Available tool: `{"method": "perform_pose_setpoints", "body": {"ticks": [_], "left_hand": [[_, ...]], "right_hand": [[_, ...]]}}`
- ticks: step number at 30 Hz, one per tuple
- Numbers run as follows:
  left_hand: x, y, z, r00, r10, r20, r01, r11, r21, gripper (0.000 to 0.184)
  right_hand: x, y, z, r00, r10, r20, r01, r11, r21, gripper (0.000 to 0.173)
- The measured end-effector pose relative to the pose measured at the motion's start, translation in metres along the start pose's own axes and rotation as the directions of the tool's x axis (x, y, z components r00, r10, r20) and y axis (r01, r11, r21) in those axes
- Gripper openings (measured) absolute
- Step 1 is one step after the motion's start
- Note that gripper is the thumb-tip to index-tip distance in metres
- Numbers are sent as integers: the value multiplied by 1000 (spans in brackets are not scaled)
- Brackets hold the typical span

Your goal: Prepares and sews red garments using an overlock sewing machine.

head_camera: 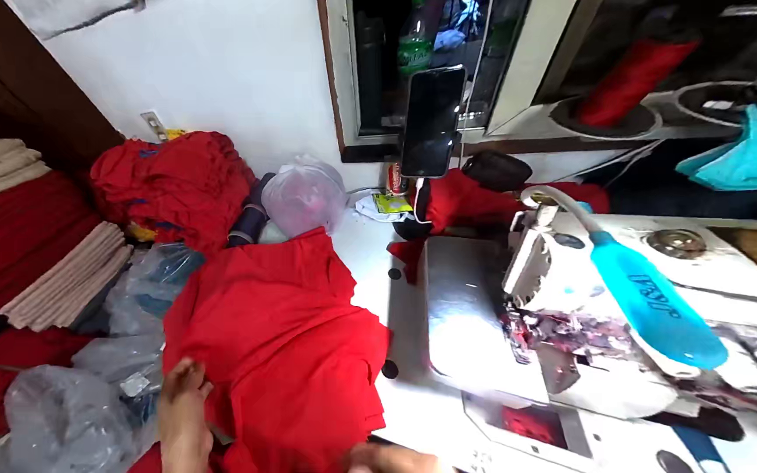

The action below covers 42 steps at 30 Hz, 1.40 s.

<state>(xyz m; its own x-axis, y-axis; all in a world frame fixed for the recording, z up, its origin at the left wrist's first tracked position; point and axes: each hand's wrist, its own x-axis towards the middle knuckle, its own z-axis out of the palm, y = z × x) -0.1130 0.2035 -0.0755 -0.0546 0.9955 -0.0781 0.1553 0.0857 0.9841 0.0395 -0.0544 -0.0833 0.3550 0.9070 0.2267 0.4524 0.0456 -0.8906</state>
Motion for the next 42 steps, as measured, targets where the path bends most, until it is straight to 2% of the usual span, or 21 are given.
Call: {"method": "perform_pose_setpoints", "body": {"ticks": [2, 4, 6, 8, 10, 12, 14, 15, 17, 20, 30, 36, 40, 42], "left_hand": [[-8, -13, 0, 995, 103, 14, -104, 989, 105, 35], [-18, -11, 13, 963, 256, 83, -267, 946, 184, 35], [-23, -4, 36, 886, 415, 206, -458, 851, 256, 30], [-26, 4, 65, 782, 532, 324, -616, 738, 274, 26], [-26, 12, 97, 699, 569, 434, -702, 663, 262, 23], [-21, 15, 128, 671, 446, 593, -685, 680, 264, 25], [-16, 6, 155, 658, 246, 712, -622, 711, 329, 31], [-15, -4, 166, 659, 217, 720, -624, 693, 363, 32], [-19, -21, 176, 678, 290, 676, -667, 631, 398, 27], [-19, -30, 174, 677, 362, 641, -683, 634, 363, 24], [-19, -31, 169, 695, 342, 632, -658, 657, 368, 19], [-13, -34, 166, 715, 381, 587, -608, 753, 252, 18], [-10, -27, 162, 745, 371, 555, -526, 838, 147, 16], [-8, -20, 158, 780, 296, 552, -429, 894, 127, 15]], "right_hand": [[6, 23, -20, 975, 222, 6, -221, 973, -68, 30], [15, 38, -30, 953, 300, -41, -303, 949, -92, 32], [28, 46, -31, 950, 294, -101, -302, 950, -79, 42], [39, 54, -29, 946, 294, -138, -305, 949, -75, 60], [47, 60, -22, 921, 353, -166, -367, 928, -66, 72], [49, 70, -14, 890, 413, -191, -430, 901, -54, 69], [46, 87, -5, 899, 376, -225, -400, 914, -71, 56], [45, 93, -2, 906, 339, -253, -365, 929, -63, 47], [45, 97, 2, 908, 316, -273, -327, 945, 9, 34], [46, 106, 8, 903, 302, -306, -305, 952, 40, 27], [42, 116, 16, 908, 274, -316, -278, 960, 35, 27], [33, 98, 12, 896, 281, -343, -307, 951, -22, 22], [11, 87, 13, 910, 164, -382, -178, 984, -4, 14], [-8, 78, 12, 922, 88, -378, -135, 986, -97, 15]]}}
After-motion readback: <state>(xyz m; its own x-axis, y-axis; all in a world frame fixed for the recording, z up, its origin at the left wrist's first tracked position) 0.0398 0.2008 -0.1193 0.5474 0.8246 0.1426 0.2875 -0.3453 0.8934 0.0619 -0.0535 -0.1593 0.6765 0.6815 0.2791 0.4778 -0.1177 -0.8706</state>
